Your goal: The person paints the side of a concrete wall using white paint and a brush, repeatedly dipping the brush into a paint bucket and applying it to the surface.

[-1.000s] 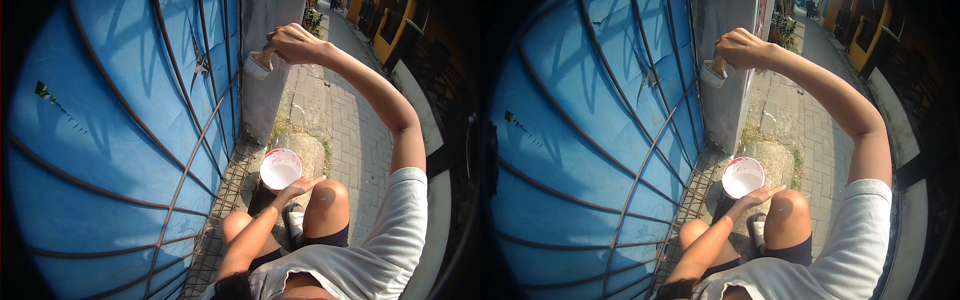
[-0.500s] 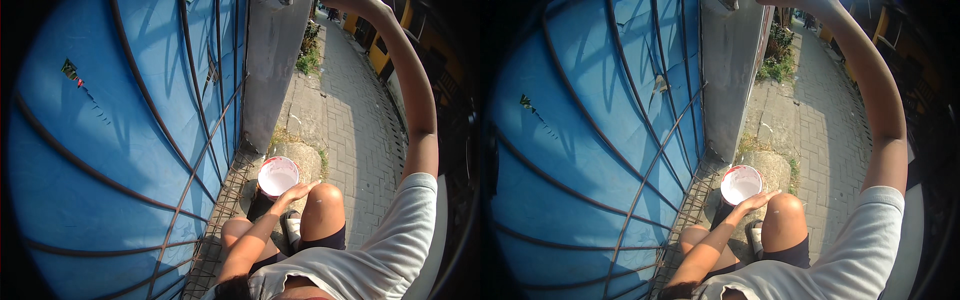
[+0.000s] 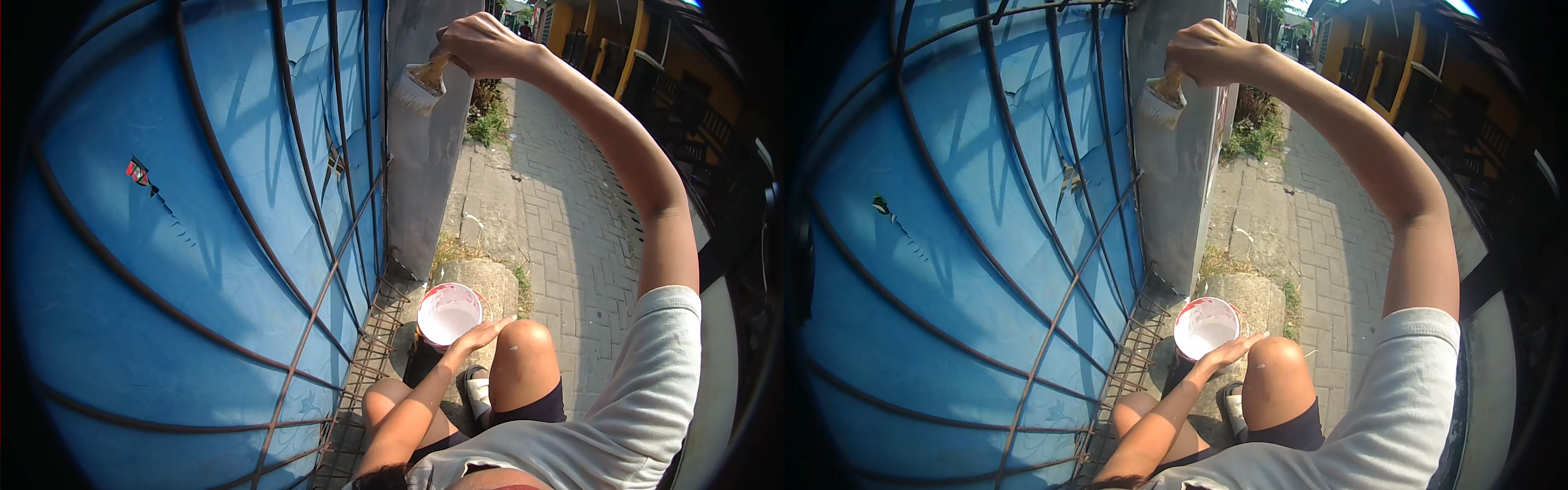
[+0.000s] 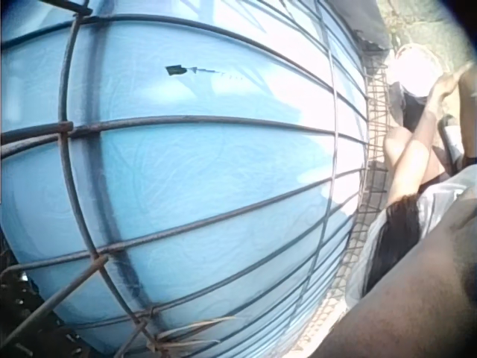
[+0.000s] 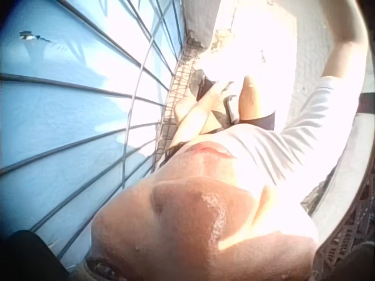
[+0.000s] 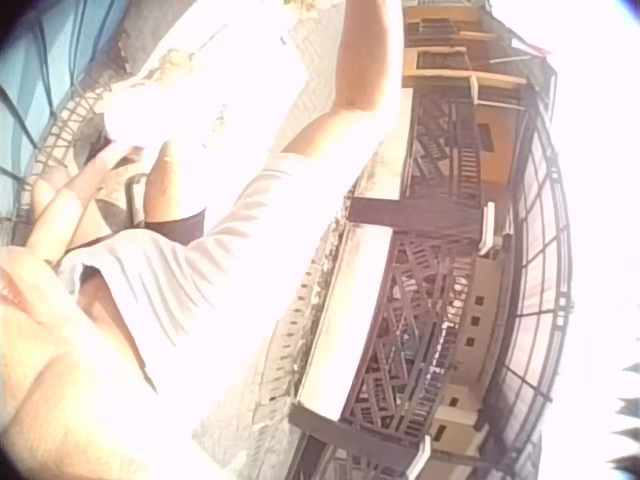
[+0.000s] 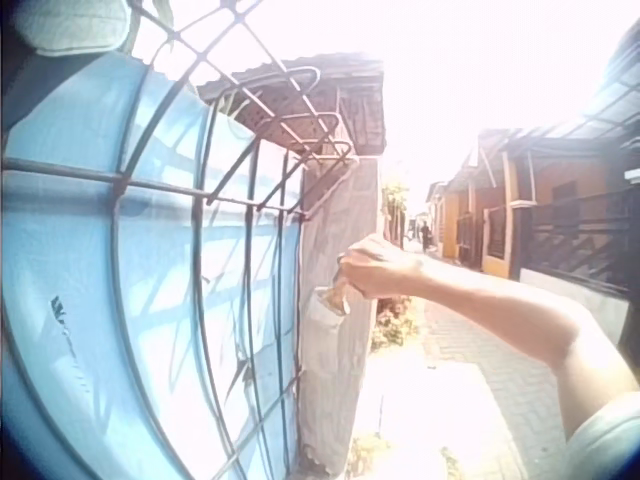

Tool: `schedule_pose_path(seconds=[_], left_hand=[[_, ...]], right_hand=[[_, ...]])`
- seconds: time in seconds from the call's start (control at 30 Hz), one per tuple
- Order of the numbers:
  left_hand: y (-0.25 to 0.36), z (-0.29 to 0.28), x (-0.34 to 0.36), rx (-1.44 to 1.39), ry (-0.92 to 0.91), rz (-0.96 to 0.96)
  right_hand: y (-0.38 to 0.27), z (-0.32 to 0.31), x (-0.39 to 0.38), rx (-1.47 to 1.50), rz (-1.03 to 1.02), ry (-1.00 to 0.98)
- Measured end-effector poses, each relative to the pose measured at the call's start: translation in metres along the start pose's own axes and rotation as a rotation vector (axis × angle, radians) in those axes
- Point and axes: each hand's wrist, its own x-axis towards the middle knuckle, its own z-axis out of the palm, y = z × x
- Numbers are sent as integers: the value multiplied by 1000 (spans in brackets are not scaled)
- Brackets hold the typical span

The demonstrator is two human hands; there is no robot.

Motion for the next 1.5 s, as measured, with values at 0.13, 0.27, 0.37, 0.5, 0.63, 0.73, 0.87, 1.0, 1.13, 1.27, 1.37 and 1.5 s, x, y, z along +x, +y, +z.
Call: schedule_pose_path(seconds=[0.13, 0.27, 0.37, 0.5, 0.63, 0.73, 0.87, 1.0, 1.13, 1.27, 1.37, 1.5], left_hand=[[-8, -1, 5, -7, 47, -1], [-8, 3, -2, -48, 102, 22], [-6, 3, -2, -14, 130, 77], [-11, 4, 4, 24, 95, 32], [-17, 2, 10, 74, 38, 20], [-18, 3, 11, 56, 78, 45], [-15, 1, 10, 43, 111, 26], [-14, 1, 9, 61, 118, 7], [-14, 4, 7, 83, 142, 67], [-9, 7, 5, 44, 134, 86], [-9, 4, 1, 21, 128, 80], [-15, 1, 4, -17, 142, 89]], right_hand=[[57, -77, 12, -161, 178, -125], [57, -103, 9, -353, 158, -66], [54, -103, 1, -531, 150, -2], [30, -45, -21, -44, 152, 29], [42, -18, -21, -72, 179, 173], [54, -36, -26, 5, 332, 329], [50, -69, -47, 218, 542, 343], [32, -61, -57, -43, 507, 532], [14, -27, -54, 84, 374, 422], [9, -9, -41, 55, 308, 215], [38, -31, -47, -19, 459, 222], [77, -75, -75, -130, 631, 443]])
